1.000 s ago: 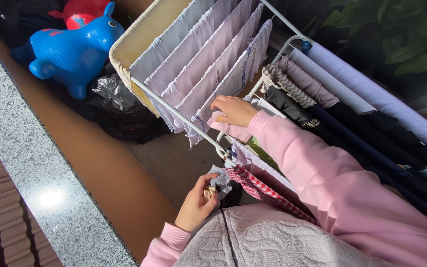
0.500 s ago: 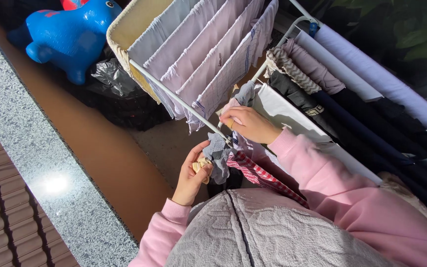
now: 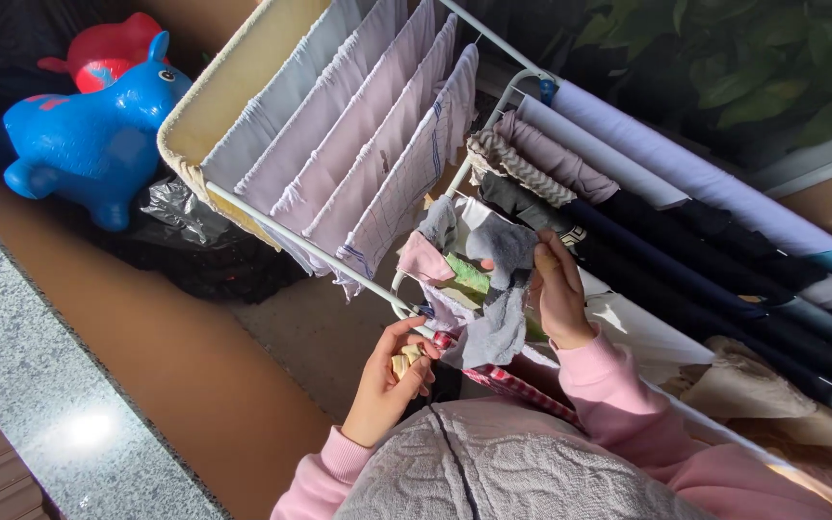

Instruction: The person takes wet clothes from a white laundry basket and hangs them on a metal drying rack on a balcony. They handle several items including a white shirt, a pink shirt, gray underwear, and a gray t-shirt, spreading each out before placing it on the rack.

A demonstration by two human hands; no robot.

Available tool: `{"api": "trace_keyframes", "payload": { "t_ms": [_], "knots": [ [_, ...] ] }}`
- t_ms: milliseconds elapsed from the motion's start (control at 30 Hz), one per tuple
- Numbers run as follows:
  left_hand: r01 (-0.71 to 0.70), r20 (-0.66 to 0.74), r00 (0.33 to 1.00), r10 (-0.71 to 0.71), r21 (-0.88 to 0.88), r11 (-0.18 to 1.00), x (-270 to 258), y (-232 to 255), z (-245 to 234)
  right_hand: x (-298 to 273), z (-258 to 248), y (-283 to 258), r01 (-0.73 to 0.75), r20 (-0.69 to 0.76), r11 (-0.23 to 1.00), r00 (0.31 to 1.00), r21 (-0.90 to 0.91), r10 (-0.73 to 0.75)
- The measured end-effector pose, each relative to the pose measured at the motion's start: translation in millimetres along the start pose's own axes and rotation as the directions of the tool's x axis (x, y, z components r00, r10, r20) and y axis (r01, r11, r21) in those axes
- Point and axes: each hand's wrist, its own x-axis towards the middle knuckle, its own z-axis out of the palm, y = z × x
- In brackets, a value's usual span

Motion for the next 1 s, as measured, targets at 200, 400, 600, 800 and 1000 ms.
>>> {"api": "trace_keyframes", "payload": {
  "t_ms": [200,400,600,800,1000],
  "knots": [
    [0.188,-0.071,0.98,-0.186,0.017,0.982,-4,-19,-3,90,-1,-54,0.258,0.108,0.943,0.965,-0.211,-0.24],
    [0.337,-0.122,0.933,-0.34,-0.043,0.941,-10,-31,-9,186,-3,-15,0.432,0.306,0.691,0.901,-0.58,-0.306],
    [0.465,-0.188,0.864,-0.468,-0.062,0.883,-13,-35,-11,251,3,81,0.356,0.385,0.601,0.919,-0.716,-0.087],
    [0.498,-0.191,0.842,-0.505,-0.088,0.863,-17,-55,-17,255,40,46,0.379,0.434,0.415,0.9,-0.827,0.045],
    [0.42,-0.164,0.878,-0.45,-0.186,0.888,-19,-85,-29,197,47,3,0.469,0.471,0.162,0.882,-0.868,-0.027]
  ]
}}
